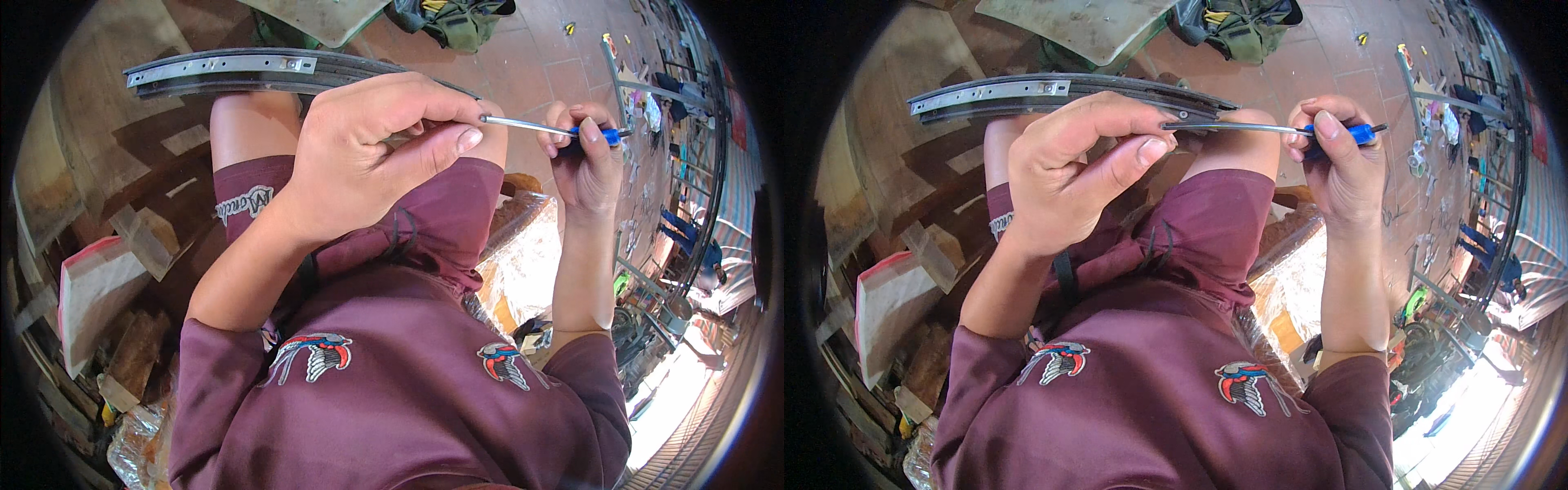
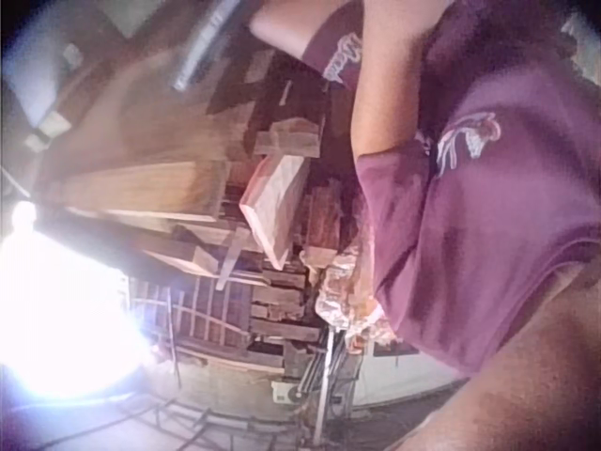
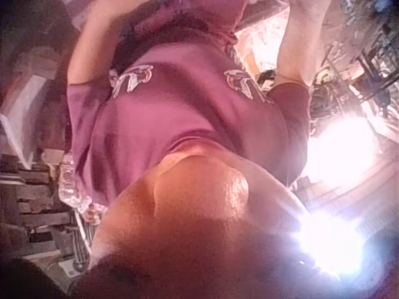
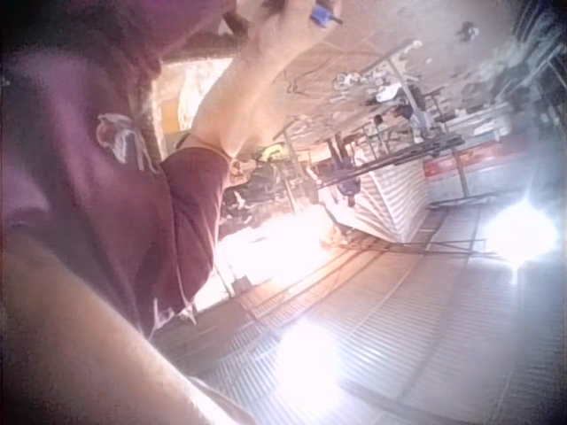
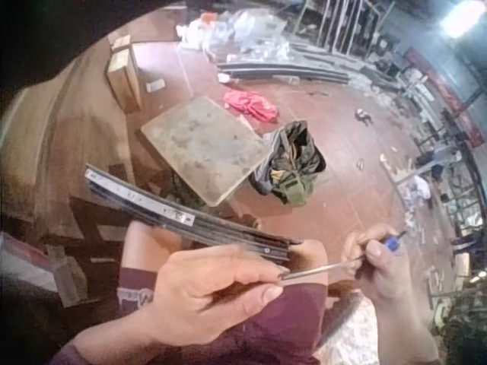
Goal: The person sits on the floor and uses a blue-handled screwdriver to tighten screws on several long metal frame pieces. They repeatedly pick up, align, and fasten the pieces while seated, handling them one at a time.
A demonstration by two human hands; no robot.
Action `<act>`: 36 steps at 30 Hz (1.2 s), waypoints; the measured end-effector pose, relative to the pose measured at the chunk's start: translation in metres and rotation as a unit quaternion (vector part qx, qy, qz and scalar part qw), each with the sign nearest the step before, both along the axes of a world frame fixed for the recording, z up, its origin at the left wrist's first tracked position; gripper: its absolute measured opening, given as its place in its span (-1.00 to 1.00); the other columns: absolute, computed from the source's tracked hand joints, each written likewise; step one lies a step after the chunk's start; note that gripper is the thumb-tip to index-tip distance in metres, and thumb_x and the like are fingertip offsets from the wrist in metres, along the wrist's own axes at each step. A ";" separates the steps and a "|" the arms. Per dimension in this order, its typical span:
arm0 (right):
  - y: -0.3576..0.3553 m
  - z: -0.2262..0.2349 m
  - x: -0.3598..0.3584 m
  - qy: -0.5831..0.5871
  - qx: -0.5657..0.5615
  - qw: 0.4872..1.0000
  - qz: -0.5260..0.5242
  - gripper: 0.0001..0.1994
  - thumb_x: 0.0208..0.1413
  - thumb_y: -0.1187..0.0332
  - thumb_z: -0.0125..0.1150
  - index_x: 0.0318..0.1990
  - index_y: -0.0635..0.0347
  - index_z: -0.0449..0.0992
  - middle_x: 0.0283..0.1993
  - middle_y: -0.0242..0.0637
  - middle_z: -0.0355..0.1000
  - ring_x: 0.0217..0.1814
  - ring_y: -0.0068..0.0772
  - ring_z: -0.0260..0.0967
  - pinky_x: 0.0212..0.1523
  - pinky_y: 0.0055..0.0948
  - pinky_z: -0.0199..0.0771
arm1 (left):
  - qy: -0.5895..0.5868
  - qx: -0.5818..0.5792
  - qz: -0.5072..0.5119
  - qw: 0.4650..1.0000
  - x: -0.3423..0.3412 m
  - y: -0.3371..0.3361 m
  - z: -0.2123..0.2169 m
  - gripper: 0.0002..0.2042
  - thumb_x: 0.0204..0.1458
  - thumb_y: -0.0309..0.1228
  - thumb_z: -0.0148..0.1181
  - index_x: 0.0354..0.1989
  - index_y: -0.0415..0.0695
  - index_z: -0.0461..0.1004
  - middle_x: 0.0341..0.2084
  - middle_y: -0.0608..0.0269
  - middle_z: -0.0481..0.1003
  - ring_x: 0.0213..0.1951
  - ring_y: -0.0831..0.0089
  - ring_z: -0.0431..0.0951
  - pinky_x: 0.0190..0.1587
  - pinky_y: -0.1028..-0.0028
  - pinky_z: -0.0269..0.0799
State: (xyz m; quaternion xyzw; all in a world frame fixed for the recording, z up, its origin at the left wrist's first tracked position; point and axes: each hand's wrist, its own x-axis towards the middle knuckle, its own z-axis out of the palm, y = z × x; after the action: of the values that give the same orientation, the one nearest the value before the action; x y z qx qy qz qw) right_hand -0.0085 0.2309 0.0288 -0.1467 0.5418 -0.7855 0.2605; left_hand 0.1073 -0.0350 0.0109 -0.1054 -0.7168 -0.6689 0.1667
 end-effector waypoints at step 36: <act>0.045 -0.103 0.069 -0.202 0.170 0.961 -0.076 -0.84 0.27 0.38 0.25 -0.12 0.29 0.57 -0.36 -0.31 0.54 -0.34 -0.56 0.47 -0.32 -0.56 0.42 | -0.398 0.157 -0.047 0.903 0.028 0.044 -0.080 -0.83 0.27 -0.42 0.22 -0.11 -0.28 0.58 -0.35 0.31 0.56 -0.31 0.67 0.49 -0.24 0.64 0.39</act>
State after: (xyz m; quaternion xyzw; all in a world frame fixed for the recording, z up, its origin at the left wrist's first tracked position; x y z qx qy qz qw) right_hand 0.0600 0.2761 -0.0739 0.1031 0.6132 -0.7122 0.3257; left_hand 0.1357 0.0092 -0.0687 0.1640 -0.6034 -0.7659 -0.1497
